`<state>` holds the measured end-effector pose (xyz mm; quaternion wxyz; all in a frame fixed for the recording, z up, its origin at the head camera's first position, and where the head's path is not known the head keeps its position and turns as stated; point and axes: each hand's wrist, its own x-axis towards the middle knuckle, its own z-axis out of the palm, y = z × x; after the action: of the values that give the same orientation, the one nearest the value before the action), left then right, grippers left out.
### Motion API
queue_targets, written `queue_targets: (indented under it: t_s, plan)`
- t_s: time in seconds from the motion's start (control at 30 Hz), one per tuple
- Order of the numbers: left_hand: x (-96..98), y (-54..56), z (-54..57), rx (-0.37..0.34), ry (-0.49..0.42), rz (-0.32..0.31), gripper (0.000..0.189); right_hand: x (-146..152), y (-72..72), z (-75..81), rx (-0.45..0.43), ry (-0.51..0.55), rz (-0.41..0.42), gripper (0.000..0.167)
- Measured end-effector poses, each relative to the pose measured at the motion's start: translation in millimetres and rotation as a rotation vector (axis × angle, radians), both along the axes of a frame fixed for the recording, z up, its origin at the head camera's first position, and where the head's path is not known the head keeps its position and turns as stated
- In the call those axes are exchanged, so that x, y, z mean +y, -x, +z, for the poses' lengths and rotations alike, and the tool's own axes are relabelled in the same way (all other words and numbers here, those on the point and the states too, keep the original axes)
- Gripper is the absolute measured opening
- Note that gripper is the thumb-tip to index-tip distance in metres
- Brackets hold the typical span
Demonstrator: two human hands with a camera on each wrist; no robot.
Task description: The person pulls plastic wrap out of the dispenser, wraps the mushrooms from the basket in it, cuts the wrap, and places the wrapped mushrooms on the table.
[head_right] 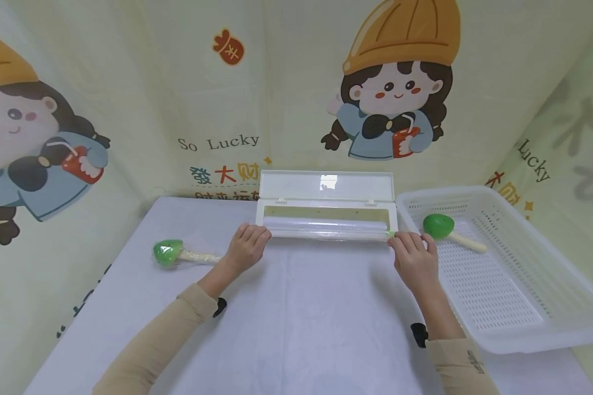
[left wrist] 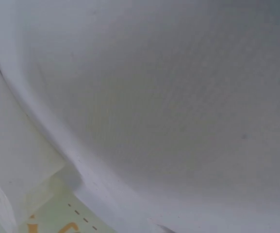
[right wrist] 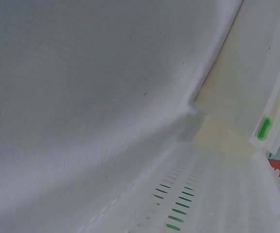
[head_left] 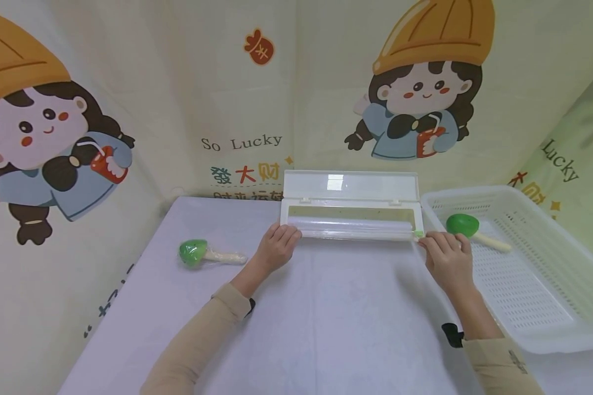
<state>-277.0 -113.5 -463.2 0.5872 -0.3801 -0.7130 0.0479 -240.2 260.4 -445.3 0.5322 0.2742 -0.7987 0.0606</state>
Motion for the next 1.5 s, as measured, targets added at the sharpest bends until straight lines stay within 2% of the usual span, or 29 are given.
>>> queue_targets:
  t_s: [0.3,0.8,1.13,1.5]
  plan:
    - [1.3,-9.8,4.8,-0.04,0.012,0.008,0.023,0.7,-7.7,2.3,-0.002,0.009,0.01,0.029]
    - [2.8,-17.8,11.3,0.023,-0.003,-0.058,0.022,2.0,-20.5,9.5,0.051,0.029,0.029,0.032]
    - [2.6,-27.7,13.4,0.006,-0.011,-0.044,0.021,1.8,-26.0,10.8,0.066,0.03,0.035,0.029]
    - [3.5,-32.7,16.1,0.027,-0.022,-0.07,0.02,2.6,-33.6,12.6,0.072,0.049,0.047,0.031]
